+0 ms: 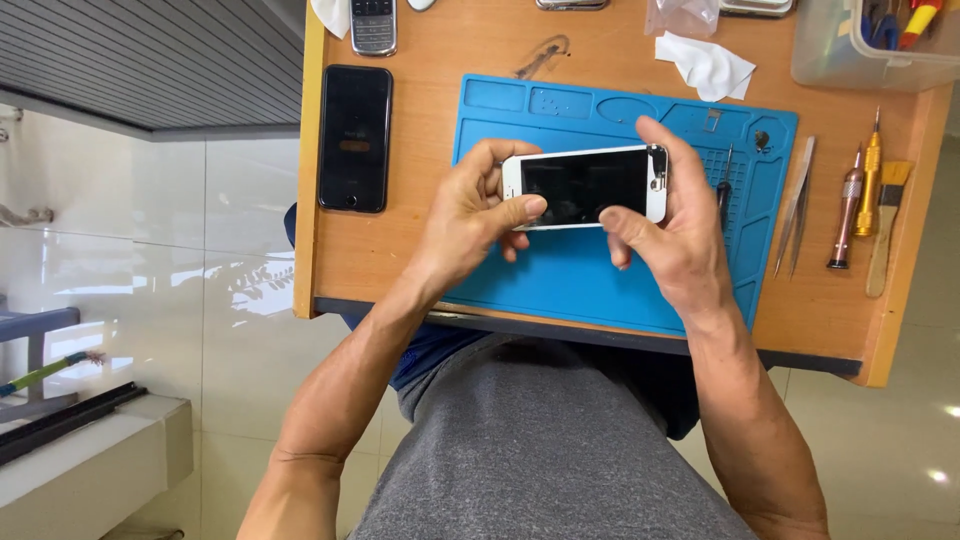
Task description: Assembling internal components and attaching the screen of a mobile phone using tweezers and manual manipulation.
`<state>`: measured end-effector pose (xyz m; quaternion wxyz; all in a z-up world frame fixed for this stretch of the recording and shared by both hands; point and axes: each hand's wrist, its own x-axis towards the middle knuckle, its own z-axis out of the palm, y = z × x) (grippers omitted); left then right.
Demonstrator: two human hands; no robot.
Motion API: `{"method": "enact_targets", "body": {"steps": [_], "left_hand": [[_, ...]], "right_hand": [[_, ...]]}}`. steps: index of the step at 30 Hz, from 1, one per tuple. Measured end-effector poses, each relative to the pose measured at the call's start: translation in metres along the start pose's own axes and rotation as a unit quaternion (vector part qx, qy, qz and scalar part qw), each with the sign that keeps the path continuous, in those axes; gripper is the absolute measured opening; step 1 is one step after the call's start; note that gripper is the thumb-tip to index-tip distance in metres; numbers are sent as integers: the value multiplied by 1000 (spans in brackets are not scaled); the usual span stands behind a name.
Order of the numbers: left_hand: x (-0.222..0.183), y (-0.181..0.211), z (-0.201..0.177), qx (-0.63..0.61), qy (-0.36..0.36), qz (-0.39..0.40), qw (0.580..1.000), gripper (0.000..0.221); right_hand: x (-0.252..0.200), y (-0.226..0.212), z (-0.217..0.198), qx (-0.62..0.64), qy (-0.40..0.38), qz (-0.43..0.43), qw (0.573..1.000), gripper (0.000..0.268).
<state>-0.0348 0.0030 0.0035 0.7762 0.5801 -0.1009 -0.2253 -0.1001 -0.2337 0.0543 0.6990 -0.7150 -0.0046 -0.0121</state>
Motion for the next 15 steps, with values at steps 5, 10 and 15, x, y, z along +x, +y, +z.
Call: {"method": "enact_targets", "body": {"steps": [5,10,15], "left_hand": [[3,-23,2,-7,16,15,1000,43],[-3,-18,-3,36,28,44,998,32],[-14,9,-1,147,38,80,985,21]], "right_hand": [[-4,28,-9,28,18,-50,998,56],[-6,30,-23,-47,24,-26,998,45],[0,-3,-62,-350,62,-70,932,24]]}}
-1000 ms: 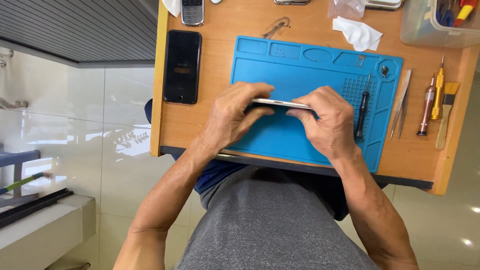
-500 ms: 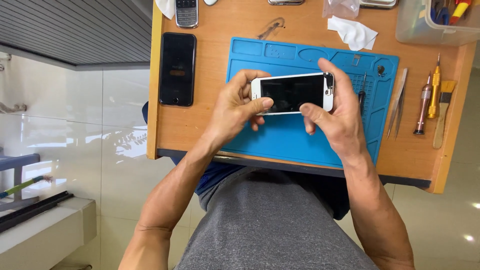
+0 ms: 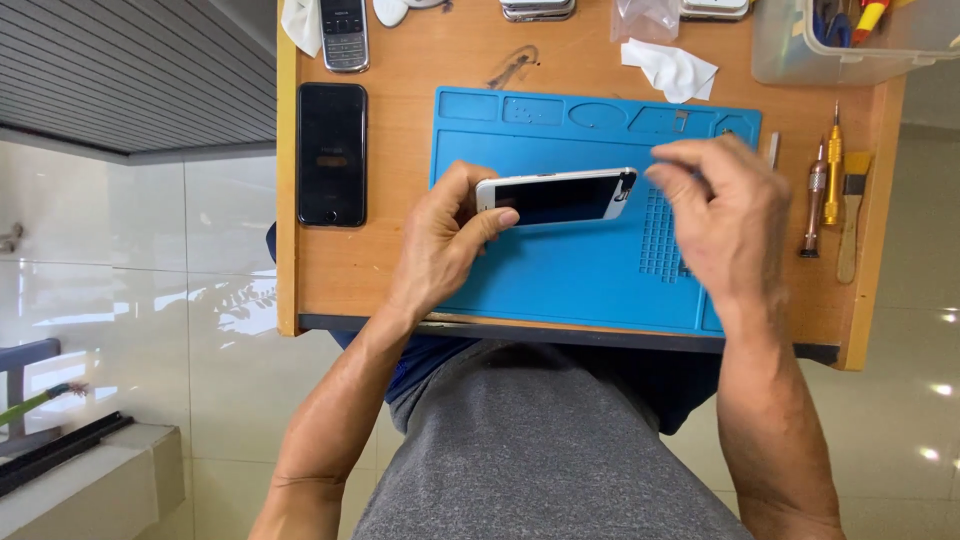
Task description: Assembling internal components and attaching the screen of a mobile phone using tweezers and manual manipulation.
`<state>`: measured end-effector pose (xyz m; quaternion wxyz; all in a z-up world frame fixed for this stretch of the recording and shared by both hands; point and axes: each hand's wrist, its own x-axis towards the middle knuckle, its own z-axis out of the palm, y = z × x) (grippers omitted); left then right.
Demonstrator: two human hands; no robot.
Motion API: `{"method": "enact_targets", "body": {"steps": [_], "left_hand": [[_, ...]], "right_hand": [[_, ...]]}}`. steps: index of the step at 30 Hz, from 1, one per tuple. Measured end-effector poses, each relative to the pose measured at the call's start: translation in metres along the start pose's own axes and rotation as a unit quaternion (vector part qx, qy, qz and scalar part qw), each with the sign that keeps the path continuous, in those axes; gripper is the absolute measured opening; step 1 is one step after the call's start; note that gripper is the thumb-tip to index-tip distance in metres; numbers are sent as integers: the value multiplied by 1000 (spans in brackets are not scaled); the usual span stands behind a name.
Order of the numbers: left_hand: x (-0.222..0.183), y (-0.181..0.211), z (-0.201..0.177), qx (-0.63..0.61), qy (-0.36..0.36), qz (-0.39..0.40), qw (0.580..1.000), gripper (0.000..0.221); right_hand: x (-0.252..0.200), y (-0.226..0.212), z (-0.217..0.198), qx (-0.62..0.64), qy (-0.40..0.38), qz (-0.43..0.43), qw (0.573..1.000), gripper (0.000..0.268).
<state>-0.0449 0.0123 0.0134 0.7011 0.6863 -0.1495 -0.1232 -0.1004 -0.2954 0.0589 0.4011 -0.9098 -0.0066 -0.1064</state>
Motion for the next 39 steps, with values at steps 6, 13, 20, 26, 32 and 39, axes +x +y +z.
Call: {"method": "enact_targets", "body": {"steps": [6,13,20,26,32,39], "left_hand": [[-3,19,3,174,-23,61,983,10],[-4,17,3,187,-20,81,979,10],[-3,10,2,197,-25,127,972,12],[-2,18,3,195,-22,115,974,10],[-2,21,3,195,-24,96,976,9],[-1,17,3,198,-22,102,975,9]], "right_hand": [[24,55,-16,-269,70,-86,957,11],[38,54,-5,-327,21,-44,944,29],[46,78,-3,-324,26,-97,941,14],[43,81,-6,-316,30,-126,940,5],[39,62,-14,-321,-3,-101,942,13],[54,61,-16,-298,-61,47,952,16]]}}
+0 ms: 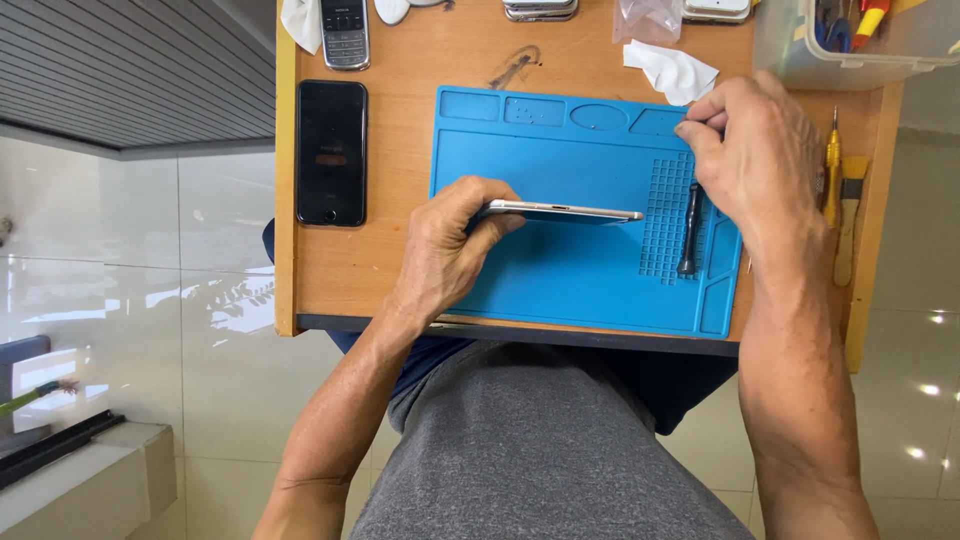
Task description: Assembling internal components and attaching the screen of a mobile phone using tweezers and manual manipulation.
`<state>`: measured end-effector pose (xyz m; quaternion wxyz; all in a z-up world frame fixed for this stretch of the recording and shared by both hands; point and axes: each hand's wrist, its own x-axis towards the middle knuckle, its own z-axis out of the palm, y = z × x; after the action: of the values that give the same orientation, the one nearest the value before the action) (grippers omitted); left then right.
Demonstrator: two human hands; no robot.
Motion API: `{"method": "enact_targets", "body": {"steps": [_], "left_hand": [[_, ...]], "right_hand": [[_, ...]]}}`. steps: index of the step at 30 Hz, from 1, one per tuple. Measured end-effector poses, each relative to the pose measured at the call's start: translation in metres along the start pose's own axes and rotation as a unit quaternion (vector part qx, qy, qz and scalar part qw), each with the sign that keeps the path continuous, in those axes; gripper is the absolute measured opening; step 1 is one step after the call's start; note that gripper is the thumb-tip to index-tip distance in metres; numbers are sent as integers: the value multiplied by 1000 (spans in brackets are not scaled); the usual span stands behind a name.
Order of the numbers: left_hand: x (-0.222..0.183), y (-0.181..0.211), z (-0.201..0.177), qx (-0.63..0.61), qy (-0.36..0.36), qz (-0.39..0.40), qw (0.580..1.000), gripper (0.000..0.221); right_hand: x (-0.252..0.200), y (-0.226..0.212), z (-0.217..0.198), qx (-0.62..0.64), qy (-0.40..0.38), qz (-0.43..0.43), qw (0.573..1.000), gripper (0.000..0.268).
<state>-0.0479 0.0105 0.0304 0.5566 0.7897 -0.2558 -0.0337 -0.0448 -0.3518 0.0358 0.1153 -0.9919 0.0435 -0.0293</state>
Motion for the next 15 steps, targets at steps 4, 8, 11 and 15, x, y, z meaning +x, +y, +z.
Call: {"method": "enact_targets", "body": {"steps": [4,8,11,15], "left_hand": [[0,1,0,-1,-1,-1,1000,10],[0,2,-1,-8,-1,5,1000,9],[1,3,-2,-9,0,3,1000,9],[0,1,0,-6,1,6,1000,10]], "right_hand": [[4,5,-2,44,-22,-37,998,10],[1,-5,-10,67,-23,-31,997,12],[-3,-4,-7,25,7,-44,999,24],[1,-8,-6,-20,-19,-4,1000,31]]}}
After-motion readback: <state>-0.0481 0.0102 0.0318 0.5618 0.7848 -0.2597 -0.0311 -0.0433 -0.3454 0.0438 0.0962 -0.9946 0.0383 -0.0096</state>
